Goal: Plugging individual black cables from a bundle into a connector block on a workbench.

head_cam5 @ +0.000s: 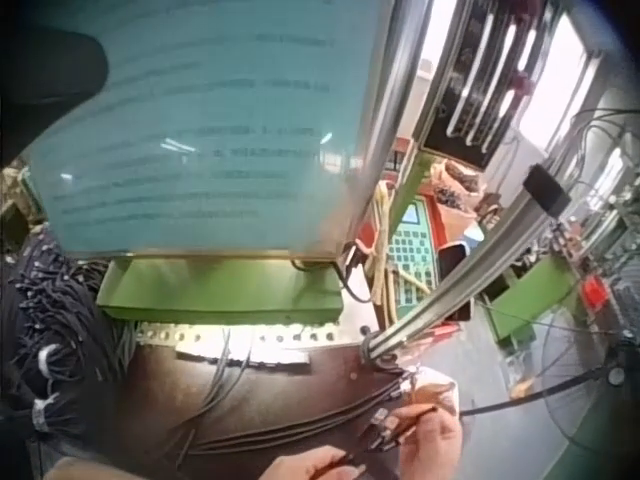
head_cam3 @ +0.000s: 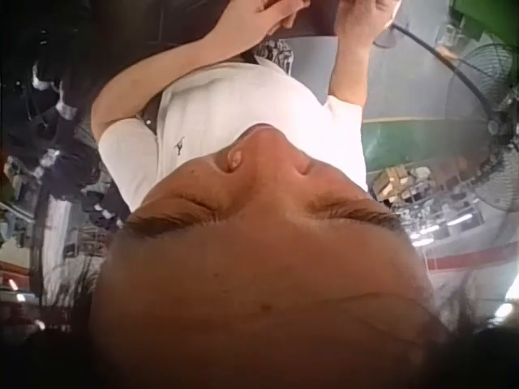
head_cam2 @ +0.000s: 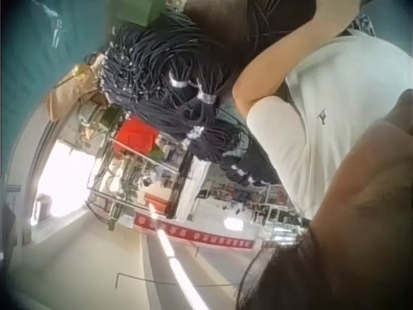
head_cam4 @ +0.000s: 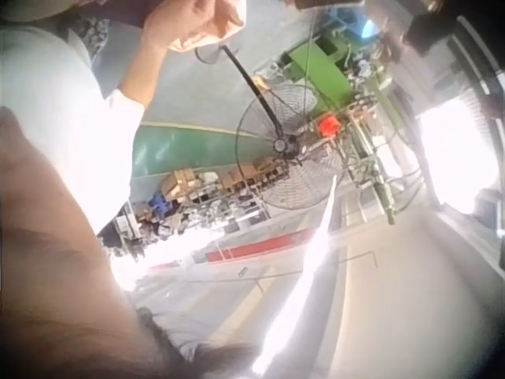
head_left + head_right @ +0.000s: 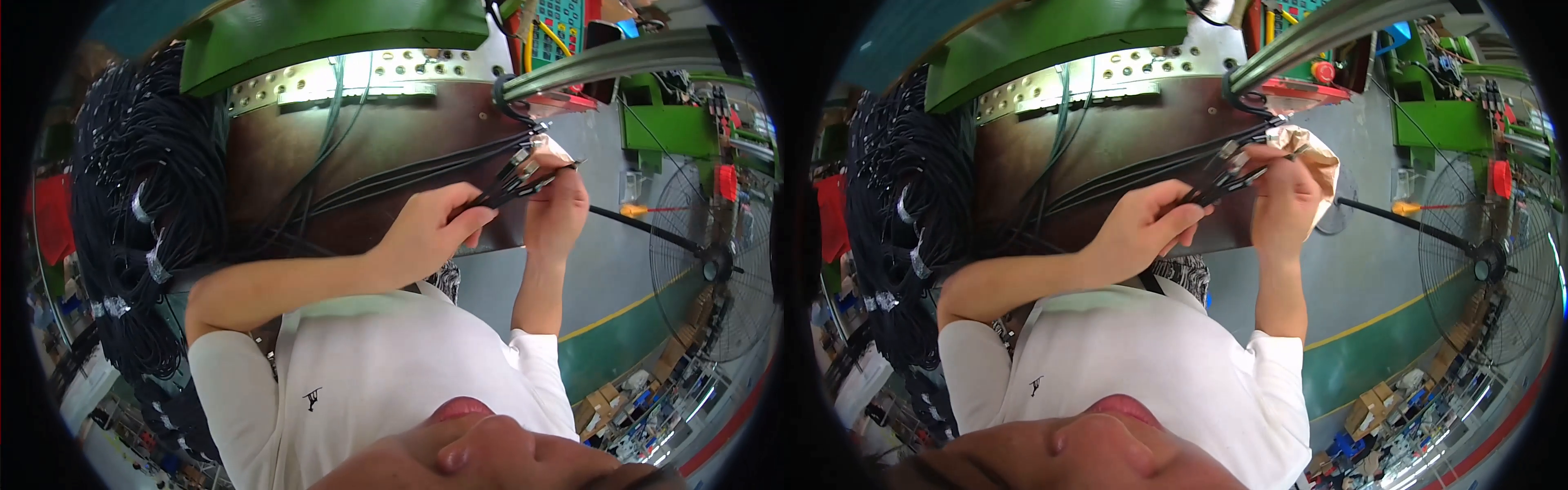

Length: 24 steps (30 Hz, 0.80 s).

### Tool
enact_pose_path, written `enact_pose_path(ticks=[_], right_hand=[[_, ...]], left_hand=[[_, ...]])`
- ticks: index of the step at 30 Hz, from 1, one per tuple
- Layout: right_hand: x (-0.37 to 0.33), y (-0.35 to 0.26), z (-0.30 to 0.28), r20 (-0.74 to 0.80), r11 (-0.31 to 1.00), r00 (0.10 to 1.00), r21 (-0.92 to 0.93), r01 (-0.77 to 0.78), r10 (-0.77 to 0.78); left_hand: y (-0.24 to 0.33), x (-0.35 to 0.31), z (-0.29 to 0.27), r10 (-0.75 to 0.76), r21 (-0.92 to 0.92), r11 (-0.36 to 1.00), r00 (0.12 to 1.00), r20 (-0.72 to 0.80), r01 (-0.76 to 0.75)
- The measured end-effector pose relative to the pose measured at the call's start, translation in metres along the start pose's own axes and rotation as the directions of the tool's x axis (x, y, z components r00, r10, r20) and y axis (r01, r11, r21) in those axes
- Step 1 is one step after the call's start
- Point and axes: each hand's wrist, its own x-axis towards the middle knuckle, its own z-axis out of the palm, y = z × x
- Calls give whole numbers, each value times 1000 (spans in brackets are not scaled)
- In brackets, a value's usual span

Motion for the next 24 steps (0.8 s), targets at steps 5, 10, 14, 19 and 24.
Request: enact_pose_path(ticks=[5,10,14,19,24], right_hand=[[2,19,61,233,948,945,164,-272,230],[-5,30,90,430,920,838,-343,-191,334],[13,30,97,819,726,532,-498,474,215],[70,62,119,762,-158,626,-647,746,-165],[94,79,106,792,145,606,-592,792,-72]], left_hand=[[-31,-34,-20,76,-130,984,943,-324,-124],[-46,-61,-35,37,-278,948,919,-393,-157],[-43,-72,-51,77,-302,928,904,-420,-219],[-46,-70,-54,16,-415,890,924,-382,-187],[-41,-70,-54,-15,-492,855,943,-333,-160]])
